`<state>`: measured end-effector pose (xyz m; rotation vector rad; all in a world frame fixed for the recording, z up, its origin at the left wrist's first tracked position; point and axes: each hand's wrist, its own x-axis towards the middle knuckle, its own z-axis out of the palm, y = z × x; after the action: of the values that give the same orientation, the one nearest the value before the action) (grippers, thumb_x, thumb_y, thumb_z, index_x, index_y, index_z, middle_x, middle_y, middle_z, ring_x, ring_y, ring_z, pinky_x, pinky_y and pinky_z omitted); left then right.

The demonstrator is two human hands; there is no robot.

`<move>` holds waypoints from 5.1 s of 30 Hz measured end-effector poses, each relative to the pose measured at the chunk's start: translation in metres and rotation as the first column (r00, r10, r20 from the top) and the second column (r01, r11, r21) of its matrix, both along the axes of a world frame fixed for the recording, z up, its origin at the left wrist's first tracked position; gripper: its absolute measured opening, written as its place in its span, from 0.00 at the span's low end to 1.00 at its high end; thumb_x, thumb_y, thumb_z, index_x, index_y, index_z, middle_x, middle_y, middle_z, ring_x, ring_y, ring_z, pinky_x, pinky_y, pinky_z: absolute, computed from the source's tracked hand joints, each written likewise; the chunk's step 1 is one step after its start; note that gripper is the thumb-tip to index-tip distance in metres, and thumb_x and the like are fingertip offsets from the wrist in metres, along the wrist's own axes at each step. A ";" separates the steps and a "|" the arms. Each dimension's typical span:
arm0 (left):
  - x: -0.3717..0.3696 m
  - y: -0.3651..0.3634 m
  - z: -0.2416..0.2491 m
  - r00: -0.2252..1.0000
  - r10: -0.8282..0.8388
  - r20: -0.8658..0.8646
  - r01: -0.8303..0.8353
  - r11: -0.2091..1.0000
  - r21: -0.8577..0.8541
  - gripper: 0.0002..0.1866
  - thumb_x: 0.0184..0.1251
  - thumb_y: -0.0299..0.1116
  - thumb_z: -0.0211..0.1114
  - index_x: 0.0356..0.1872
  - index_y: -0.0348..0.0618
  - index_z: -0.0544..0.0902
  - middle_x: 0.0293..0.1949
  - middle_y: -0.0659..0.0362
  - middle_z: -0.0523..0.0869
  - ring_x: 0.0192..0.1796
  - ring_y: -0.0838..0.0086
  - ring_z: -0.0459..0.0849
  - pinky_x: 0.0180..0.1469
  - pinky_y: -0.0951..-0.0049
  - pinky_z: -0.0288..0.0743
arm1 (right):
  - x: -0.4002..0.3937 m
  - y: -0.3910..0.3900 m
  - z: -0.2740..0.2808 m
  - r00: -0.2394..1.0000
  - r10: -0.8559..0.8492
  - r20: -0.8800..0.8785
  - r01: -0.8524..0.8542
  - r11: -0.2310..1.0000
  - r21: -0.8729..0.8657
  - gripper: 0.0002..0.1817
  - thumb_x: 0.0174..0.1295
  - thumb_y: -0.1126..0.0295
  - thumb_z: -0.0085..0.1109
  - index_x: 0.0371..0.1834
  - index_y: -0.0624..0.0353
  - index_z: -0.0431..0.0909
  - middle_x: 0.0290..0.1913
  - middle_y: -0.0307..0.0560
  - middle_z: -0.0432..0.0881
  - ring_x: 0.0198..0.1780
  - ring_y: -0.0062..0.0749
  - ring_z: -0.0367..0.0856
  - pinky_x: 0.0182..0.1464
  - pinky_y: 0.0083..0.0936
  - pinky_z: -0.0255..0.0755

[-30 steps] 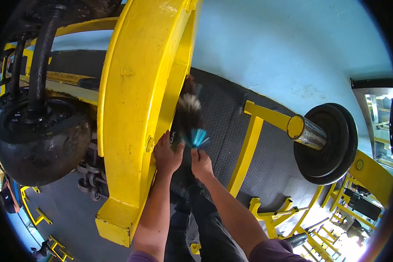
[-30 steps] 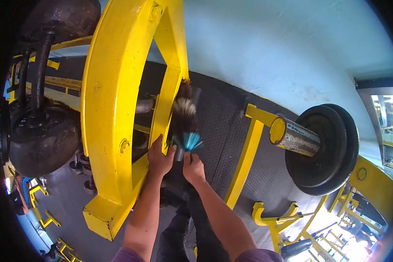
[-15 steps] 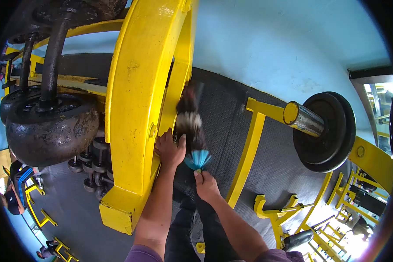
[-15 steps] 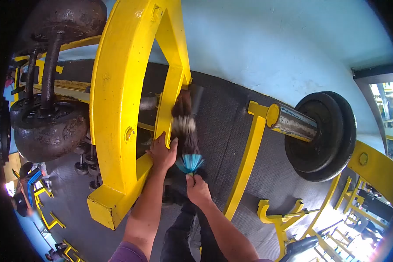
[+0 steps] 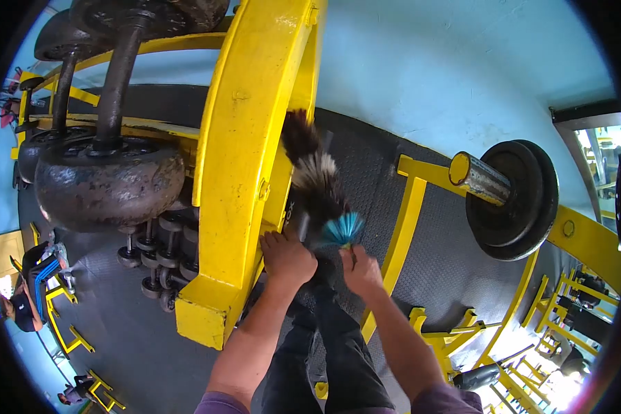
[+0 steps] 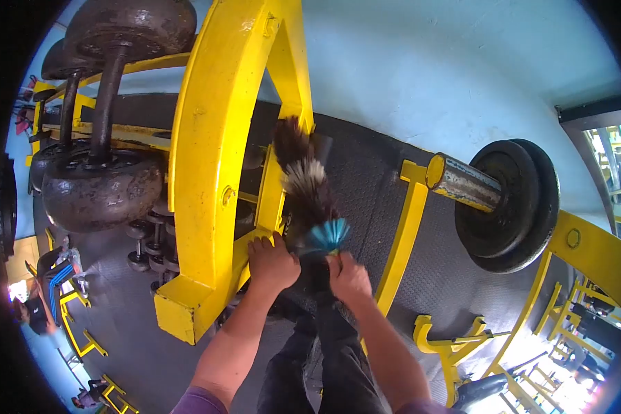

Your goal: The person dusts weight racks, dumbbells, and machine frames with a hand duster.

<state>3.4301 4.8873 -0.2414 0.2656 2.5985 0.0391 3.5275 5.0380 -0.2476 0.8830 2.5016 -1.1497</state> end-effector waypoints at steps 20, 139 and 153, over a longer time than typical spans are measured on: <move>0.031 -0.032 -0.014 0.886 -0.463 -0.008 0.448 0.862 -0.236 0.35 0.58 0.41 0.56 0.65 0.30 0.72 0.66 0.38 0.72 0.70 0.50 0.66 0.75 0.53 0.43 | 0.091 0.053 0.002 0.760 0.543 0.356 -0.566 0.823 -0.049 0.21 0.70 0.46 0.49 0.43 0.53 0.77 0.37 0.51 0.85 0.43 0.56 0.84 0.46 0.48 0.77; 0.368 -0.372 0.255 -0.290 0.878 0.381 -0.773 -0.450 0.447 0.33 0.63 0.46 0.66 0.65 0.37 0.72 0.52 0.47 0.86 0.56 0.61 0.83 0.58 0.65 0.74 | 0.026 -0.353 0.289 -0.243 0.959 0.148 -0.937 -0.193 -0.292 0.21 0.59 0.56 0.67 0.38 0.67 0.78 0.23 0.46 0.79 0.19 0.27 0.75 0.23 0.29 0.68; 0.463 -0.721 0.152 -0.517 0.587 0.623 -0.251 -0.800 0.545 0.32 0.67 0.46 0.65 0.64 0.32 0.73 0.52 0.48 0.85 0.52 0.66 0.84 0.55 0.68 0.75 | 0.156 -0.719 0.240 -0.254 0.967 -0.002 -0.950 -0.250 -0.186 0.29 0.53 0.60 0.72 0.50 0.72 0.74 0.37 0.57 0.82 0.42 0.39 0.82 0.47 0.34 0.76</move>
<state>3.8930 4.1665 -0.0891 -2.4067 1.3017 2.1852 3.6831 4.3194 -0.0081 -1.1550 1.7880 -0.4145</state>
